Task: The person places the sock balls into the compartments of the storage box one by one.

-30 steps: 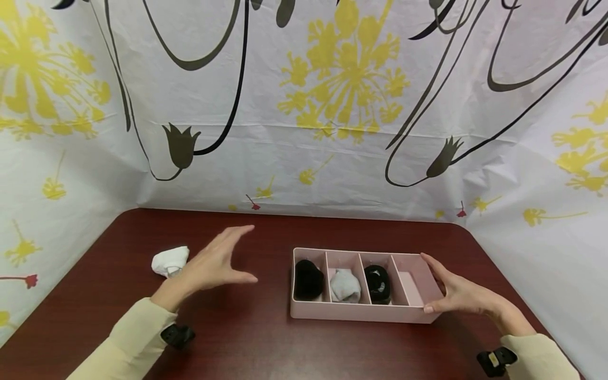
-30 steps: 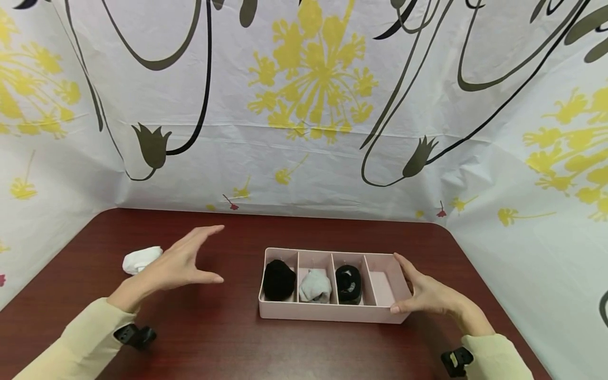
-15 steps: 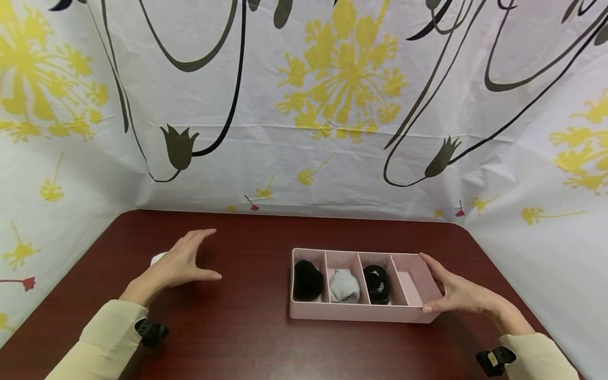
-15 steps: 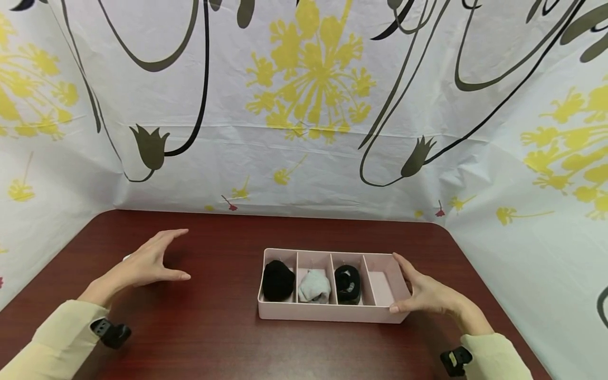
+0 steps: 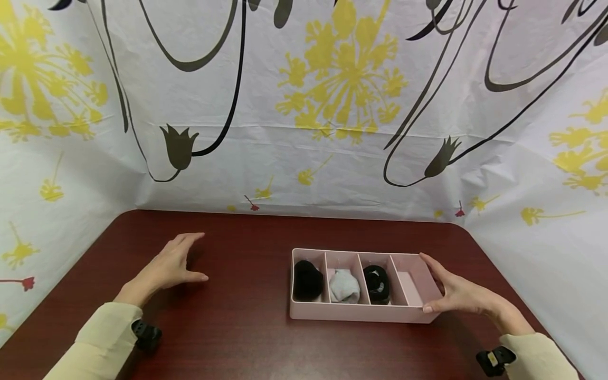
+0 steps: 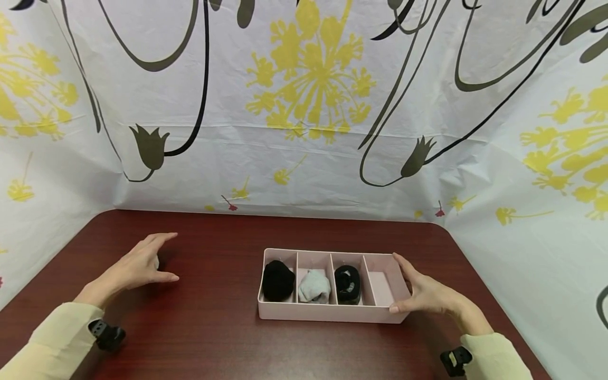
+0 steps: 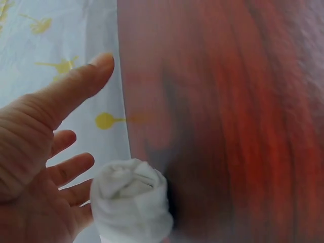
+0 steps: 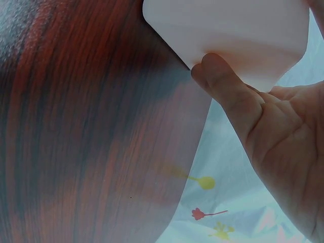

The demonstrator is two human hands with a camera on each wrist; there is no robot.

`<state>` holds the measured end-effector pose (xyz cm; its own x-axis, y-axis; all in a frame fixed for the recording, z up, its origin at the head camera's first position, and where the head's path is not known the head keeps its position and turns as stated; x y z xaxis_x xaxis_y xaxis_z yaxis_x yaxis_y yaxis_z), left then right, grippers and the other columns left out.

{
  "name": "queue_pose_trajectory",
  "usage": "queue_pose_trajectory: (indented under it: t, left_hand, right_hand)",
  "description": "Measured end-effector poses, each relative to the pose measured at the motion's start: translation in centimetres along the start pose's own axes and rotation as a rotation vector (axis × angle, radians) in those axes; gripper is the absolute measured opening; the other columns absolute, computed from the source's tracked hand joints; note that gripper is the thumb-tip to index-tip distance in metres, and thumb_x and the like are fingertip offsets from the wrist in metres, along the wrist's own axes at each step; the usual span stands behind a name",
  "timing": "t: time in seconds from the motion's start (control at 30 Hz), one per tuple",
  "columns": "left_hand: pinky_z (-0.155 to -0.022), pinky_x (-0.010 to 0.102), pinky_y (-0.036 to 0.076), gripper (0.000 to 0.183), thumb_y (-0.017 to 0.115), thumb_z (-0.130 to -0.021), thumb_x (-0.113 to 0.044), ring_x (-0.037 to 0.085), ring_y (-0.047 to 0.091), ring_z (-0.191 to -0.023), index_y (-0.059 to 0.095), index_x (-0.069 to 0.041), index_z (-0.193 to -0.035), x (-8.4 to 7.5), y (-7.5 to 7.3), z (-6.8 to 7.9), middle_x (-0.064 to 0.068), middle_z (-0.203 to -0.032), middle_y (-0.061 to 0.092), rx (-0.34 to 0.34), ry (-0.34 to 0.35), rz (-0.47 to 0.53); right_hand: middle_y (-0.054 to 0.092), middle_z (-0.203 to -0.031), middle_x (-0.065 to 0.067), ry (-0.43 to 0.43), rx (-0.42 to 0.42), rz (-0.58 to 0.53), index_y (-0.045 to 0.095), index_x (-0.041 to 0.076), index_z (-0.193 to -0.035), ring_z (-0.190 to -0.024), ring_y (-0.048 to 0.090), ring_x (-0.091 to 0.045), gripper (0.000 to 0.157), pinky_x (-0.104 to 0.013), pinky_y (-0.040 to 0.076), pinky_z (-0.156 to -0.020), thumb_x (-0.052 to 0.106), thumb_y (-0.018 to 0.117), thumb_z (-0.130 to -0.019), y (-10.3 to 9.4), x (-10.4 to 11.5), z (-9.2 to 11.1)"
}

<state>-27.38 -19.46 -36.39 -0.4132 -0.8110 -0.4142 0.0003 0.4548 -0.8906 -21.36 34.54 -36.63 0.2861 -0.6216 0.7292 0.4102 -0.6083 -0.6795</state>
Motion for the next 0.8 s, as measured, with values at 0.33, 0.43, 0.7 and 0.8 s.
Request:
queue_pose_trajectory:
  t: [0.33,0.43,0.7,0.8]
  left_hand:
    - [-0.097,0.061,0.03,0.084,0.086,-0.064,-0.024,0.049,0.04,-0.119,0.044,0.004,-0.132,0.6,-0.1,0.4,0.031,-0.13,0.043,-0.081,0.056,-0.071]
    - [-0.098,0.062,0.03,0.081,0.085,-0.065,-0.019,0.05,0.038,-0.12,0.045,0.005,-0.131,0.9,-0.2,0.6,0.032,-0.131,0.042,-0.088,0.048,-0.075]
    - [-0.096,0.063,0.031,0.073,0.082,-0.066,-0.008,0.052,0.034,-0.12,0.047,0.008,-0.127,1.9,-0.2,1.0,0.034,-0.133,0.038,-0.105,0.007,-0.058]
    - [-0.096,0.064,0.031,0.069,0.081,-0.066,-0.005,0.053,0.032,-0.121,0.049,0.01,-0.125,2.3,-0.3,1.1,0.035,-0.133,0.036,-0.108,-0.022,-0.049]
  right_hand:
    - [0.017,-0.142,-0.036,0.013,0.009,-0.017,-0.002,-0.005,-0.147,-0.109,0.03,0.019,0.108,-0.015,0.043,-0.082,0.01,0.077,-0.075,0.0,0.0,-0.1]
    - [0.017,-0.143,-0.036,0.01,0.01,-0.015,-0.002,-0.005,-0.147,-0.108,0.03,0.019,0.108,-0.015,0.043,-0.081,0.01,0.077,-0.075,0.0,0.1,-0.1]
    - [0.018,-0.142,-0.036,0.006,0.009,-0.012,-0.002,-0.005,-0.147,-0.109,0.031,0.018,0.109,-0.015,0.043,-0.082,0.01,0.077,-0.075,0.0,0.1,-0.1]
    - [0.017,-0.142,-0.036,0.002,0.009,-0.012,-0.002,-0.006,-0.147,-0.109,0.03,0.019,0.109,-0.014,0.043,-0.082,0.009,0.077,-0.074,0.0,0.1,-0.1]
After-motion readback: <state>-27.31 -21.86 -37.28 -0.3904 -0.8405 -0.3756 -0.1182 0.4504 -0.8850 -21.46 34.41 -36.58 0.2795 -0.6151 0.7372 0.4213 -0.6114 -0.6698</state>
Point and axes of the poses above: each hand's wrist, its own z-axis away from the middle knuckle, its own y-axis out of the palm, x = y × z, the point moved 7 cm from there along -z, towards the middle knuckle
